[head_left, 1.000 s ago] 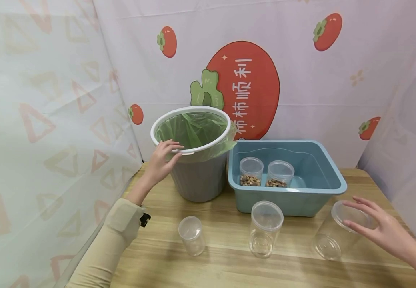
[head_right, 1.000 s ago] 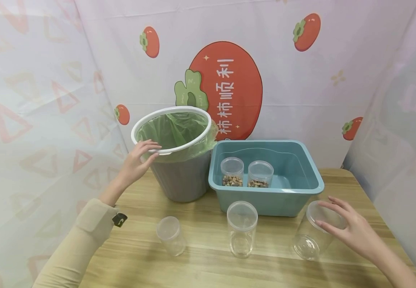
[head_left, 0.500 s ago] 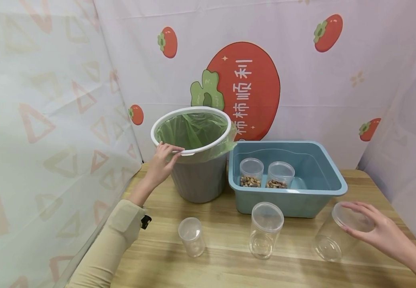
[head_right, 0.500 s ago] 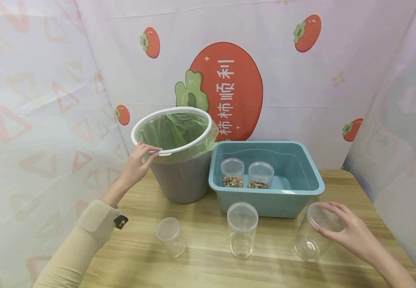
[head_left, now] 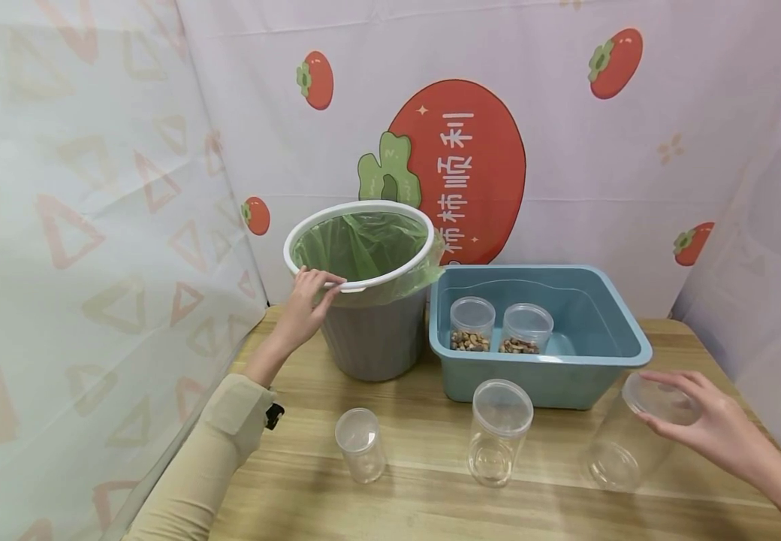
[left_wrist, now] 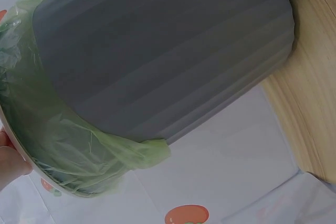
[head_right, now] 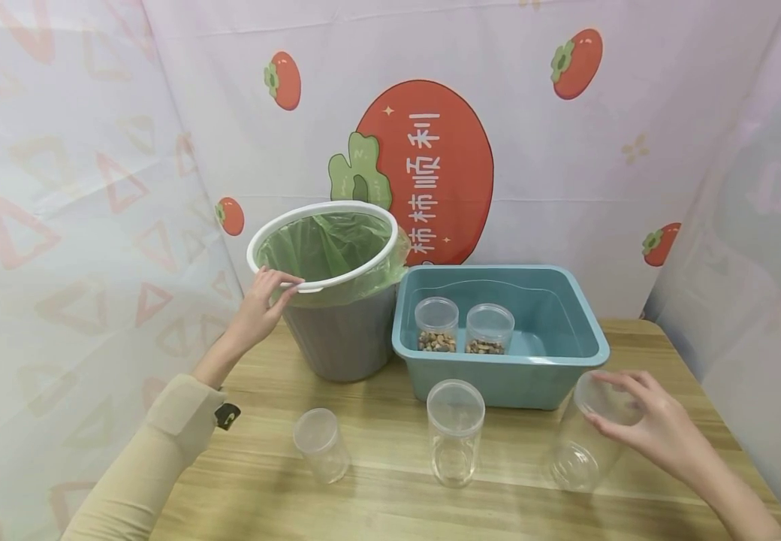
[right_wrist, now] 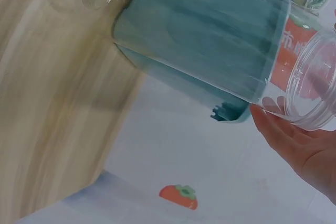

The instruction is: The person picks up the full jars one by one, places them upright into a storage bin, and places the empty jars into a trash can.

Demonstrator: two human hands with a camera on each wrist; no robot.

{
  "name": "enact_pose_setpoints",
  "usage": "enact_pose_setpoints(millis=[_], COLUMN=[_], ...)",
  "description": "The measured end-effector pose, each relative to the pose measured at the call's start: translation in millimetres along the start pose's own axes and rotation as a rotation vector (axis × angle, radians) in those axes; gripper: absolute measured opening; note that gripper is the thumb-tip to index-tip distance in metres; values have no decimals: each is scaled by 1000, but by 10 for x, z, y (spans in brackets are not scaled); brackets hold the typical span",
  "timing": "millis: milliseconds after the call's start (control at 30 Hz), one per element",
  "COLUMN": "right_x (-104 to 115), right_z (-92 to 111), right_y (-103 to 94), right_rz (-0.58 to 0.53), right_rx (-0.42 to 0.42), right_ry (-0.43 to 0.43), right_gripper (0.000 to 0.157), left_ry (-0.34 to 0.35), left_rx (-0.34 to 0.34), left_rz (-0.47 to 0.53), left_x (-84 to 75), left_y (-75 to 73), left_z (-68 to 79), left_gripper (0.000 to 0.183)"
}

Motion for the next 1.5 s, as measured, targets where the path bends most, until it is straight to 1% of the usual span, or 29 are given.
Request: enact_pose_setpoints(millis=[167, 233, 333, 467, 567, 800, 967, 1133, 1367, 1500], right_x=[93, 122, 167, 215, 237, 336, 393, 383, 419, 421], right_z=[-108, -157, -221, -291, -341, -474, -581, -674, -816, -915], right_y=[-116, -165, -241, -321, -381, -525, -603, -661, -717, -713], right_rz=[-41, -57, -63, -57, -82, -60, -86, -108, -174, -117], right_rx=[-61, -80, -107, -117, -123, -135, -139, -129, -140, -133], right_ry=[-39, -52, -74, -82, -59, -66, -70, -35, -9, 41], right_gripper=[55, 57, 59, 60, 59, 58, 59, 58, 56, 55], left_ry=[32, 34, 26, -2, -12, -14, -18, -19, -16, -13], left_rx=[-18, -20, -9, 15, 19, 24, 29, 31, 30, 29], left_rz=[40, 54, 45, 23, 15, 18, 26, 17, 15, 11], left_x=[-13, -8, -12, -3, -3, -10, 0, -3, 2, 3], left_y=[-2, -4, -5, 4, 8, 9, 9, 4, 9, 6], left_z=[-10, -11, -16, -22, -28, -27, -24, -19, -9, -6], left_gripper=[13, 15, 12, 11, 11, 10, 10, 9, 9, 10])
Point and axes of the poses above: each hand's wrist, its own z-axis away from the middle knuckle, its own y-axis out of the palm, x = y × z, the point moved 7 cm from there along -z, towards the middle knuckle, and after that the axes turned 11 degrees about -x, right-handed, at the moved point
